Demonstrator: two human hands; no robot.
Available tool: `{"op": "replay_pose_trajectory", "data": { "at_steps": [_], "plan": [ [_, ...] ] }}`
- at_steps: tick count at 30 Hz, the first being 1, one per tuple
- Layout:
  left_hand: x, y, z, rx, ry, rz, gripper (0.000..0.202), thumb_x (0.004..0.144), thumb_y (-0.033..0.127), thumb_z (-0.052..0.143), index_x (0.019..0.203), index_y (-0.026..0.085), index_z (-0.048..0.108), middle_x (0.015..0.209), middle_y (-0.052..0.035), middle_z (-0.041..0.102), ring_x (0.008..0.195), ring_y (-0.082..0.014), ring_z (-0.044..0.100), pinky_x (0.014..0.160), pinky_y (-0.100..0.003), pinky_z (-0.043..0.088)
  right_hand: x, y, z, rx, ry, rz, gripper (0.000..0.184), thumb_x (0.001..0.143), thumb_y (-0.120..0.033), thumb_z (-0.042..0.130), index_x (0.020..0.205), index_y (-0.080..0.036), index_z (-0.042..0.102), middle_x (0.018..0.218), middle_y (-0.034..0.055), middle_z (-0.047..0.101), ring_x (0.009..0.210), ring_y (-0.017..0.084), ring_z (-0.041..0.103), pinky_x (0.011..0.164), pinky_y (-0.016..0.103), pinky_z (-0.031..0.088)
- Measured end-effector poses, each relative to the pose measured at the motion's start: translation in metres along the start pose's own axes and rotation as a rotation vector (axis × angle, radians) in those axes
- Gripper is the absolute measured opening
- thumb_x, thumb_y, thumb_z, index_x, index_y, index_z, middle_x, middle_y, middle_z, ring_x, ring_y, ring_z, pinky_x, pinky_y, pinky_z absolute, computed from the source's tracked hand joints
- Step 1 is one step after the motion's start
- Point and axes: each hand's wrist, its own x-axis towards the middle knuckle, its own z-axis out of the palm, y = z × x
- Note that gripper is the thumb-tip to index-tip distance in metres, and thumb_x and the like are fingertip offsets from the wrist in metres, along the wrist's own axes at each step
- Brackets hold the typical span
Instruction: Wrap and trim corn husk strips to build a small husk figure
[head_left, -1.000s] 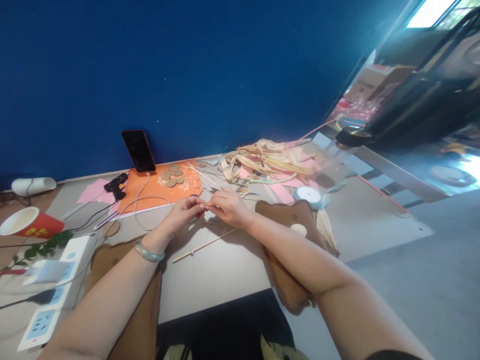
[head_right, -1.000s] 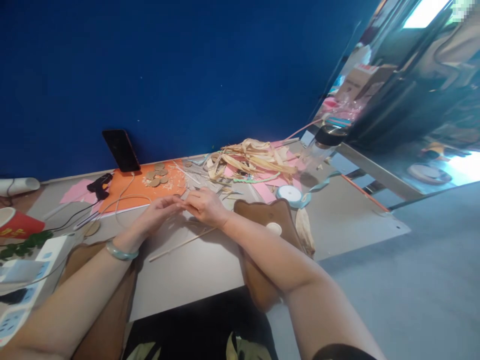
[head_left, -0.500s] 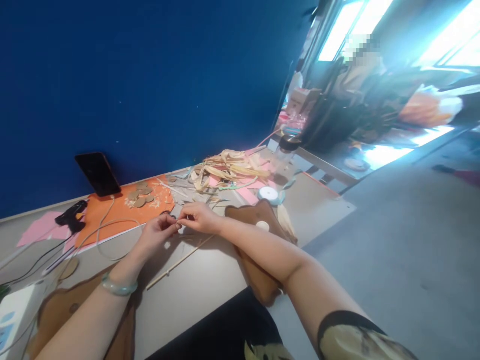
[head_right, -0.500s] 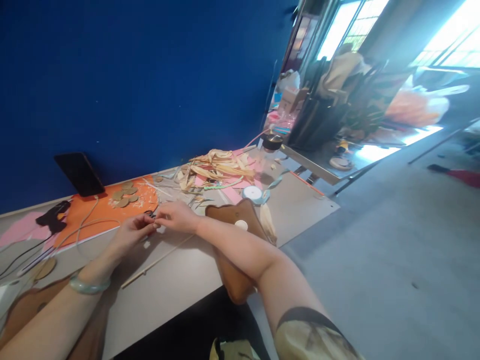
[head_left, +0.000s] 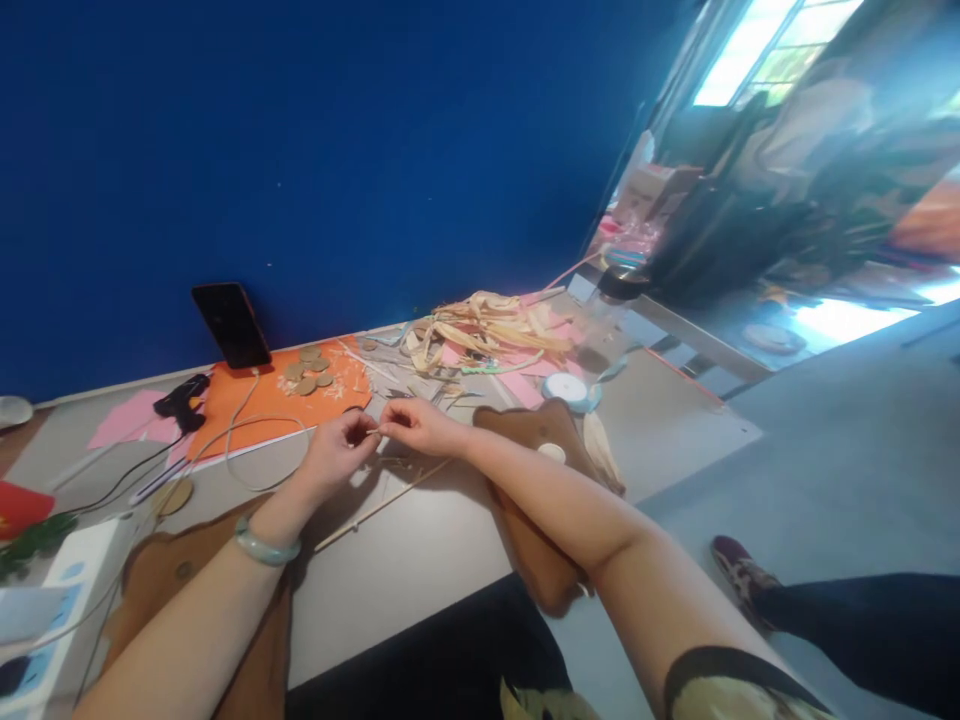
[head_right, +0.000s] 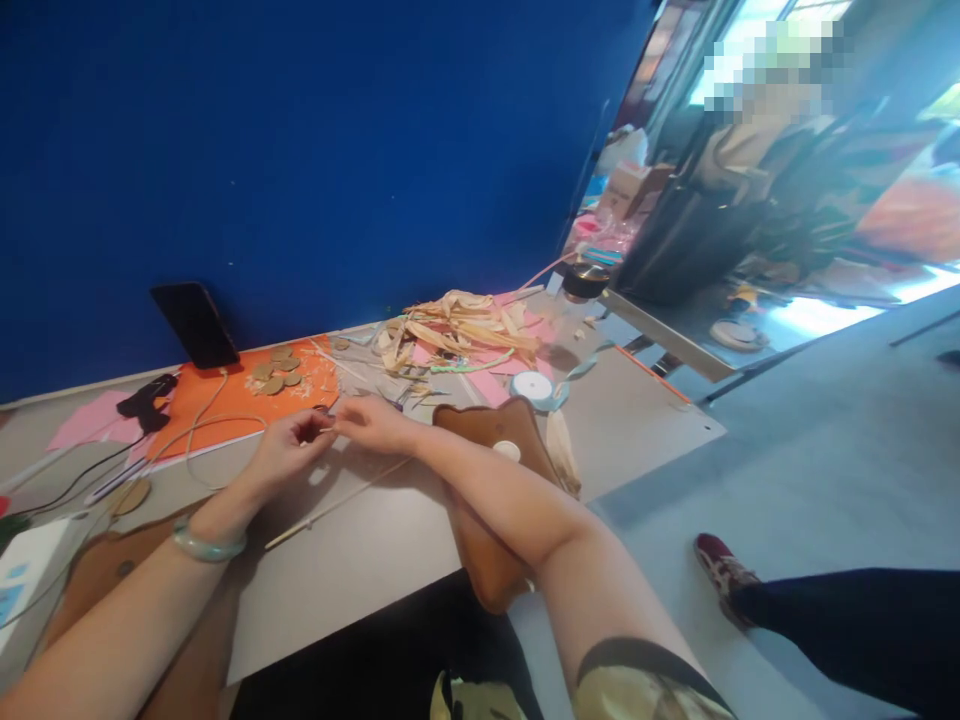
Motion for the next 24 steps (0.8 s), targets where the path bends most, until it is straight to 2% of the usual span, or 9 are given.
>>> {"op": "replay_pose_trajectory", "data": {
  "at_steps": [3,7,15,18,21,23,24],
  "plan": [
    [-0.0023,0.0063,-0.0016,0.122,0.064,0.125,0.016,0.077,0.028,0.062,0.087,0.016,0.067,0.074,-0.0023,0.068,0.064,-0.0128,0.059,0.060,-0.022,0.044,0.0017,0.0022,0.0001,0.022,0.034,0.035,0.023,0.083,-0.033,0.059,0.072,-0.014,0.055,0.065,-0.0026,0.051,0.061,0.010,0.043,0.057,0.022,0.034],
    [-0.0020,0.0080,-0.0032,0.258,0.071,0.178,0.014,0.080,0.024,0.057,0.083,0.017,0.069,0.069,-0.0006,0.066,0.059,-0.0111,0.055,0.059,-0.021,0.042,0.0042,0.0057,0.0007,0.125,0.077,0.087,0.029,0.079,-0.040,0.064,0.071,-0.014,0.056,0.063,-0.0028,0.051,0.058,0.008,0.042,0.056,0.022,0.034],
    [-0.0006,0.0029,-0.0008,0.195,-0.007,0.096,0.017,0.079,0.028,0.058,0.084,0.016,0.068,0.071,-0.0012,0.066,0.061,-0.0118,0.056,0.060,-0.022,0.042,0.0057,0.0071,-0.0005,0.269,0.040,0.173,0.041,0.070,-0.052,0.070,0.069,-0.013,0.058,0.055,-0.0053,0.049,0.050,0.006,0.040,0.048,0.020,0.031],
    [-0.0006,0.0046,-0.0013,0.206,-0.005,0.089,0.019,0.080,0.029,0.056,0.083,0.015,0.068,0.070,-0.0013,0.066,0.060,-0.0115,0.055,0.059,-0.022,0.041,0.0050,0.0057,-0.0024,0.281,0.015,0.204,0.041,0.069,-0.052,0.070,0.070,-0.013,0.058,0.054,-0.0054,0.049,0.048,0.006,0.041,0.046,0.019,0.032],
    [0.0003,0.0064,-0.0031,0.123,-0.015,0.003,0.017,0.077,0.028,0.057,0.078,0.015,0.067,0.066,-0.0009,0.064,0.057,-0.0111,0.054,0.056,-0.022,0.040,0.0045,0.0038,-0.0024,0.307,-0.037,0.219,0.037,0.070,-0.049,0.070,0.071,-0.013,0.060,0.058,-0.0032,0.055,0.048,0.006,0.044,0.046,0.019,0.035],
    [0.0008,0.0096,-0.0047,-0.005,-0.042,-0.095,0.015,0.073,0.029,0.060,0.072,0.015,0.064,0.062,-0.0003,0.062,0.053,-0.0107,0.052,0.053,-0.022,0.040,0.0058,0.0027,-0.0041,0.328,0.020,0.188,0.033,0.072,-0.045,0.069,0.079,-0.013,0.062,0.062,-0.0016,0.060,0.048,0.006,0.046,0.048,0.020,0.038],
    [0.0009,0.0120,-0.0056,-0.075,-0.054,-0.141,0.014,0.071,0.029,0.062,0.070,0.015,0.063,0.059,0.0002,0.061,0.051,-0.0105,0.052,0.051,-0.022,0.040,0.0072,0.0026,-0.0070,0.343,0.111,0.163,0.032,0.074,-0.042,0.067,0.088,-0.014,0.063,0.065,-0.0012,0.063,0.047,0.006,0.046,0.048,0.020,0.039]
  ]
}}
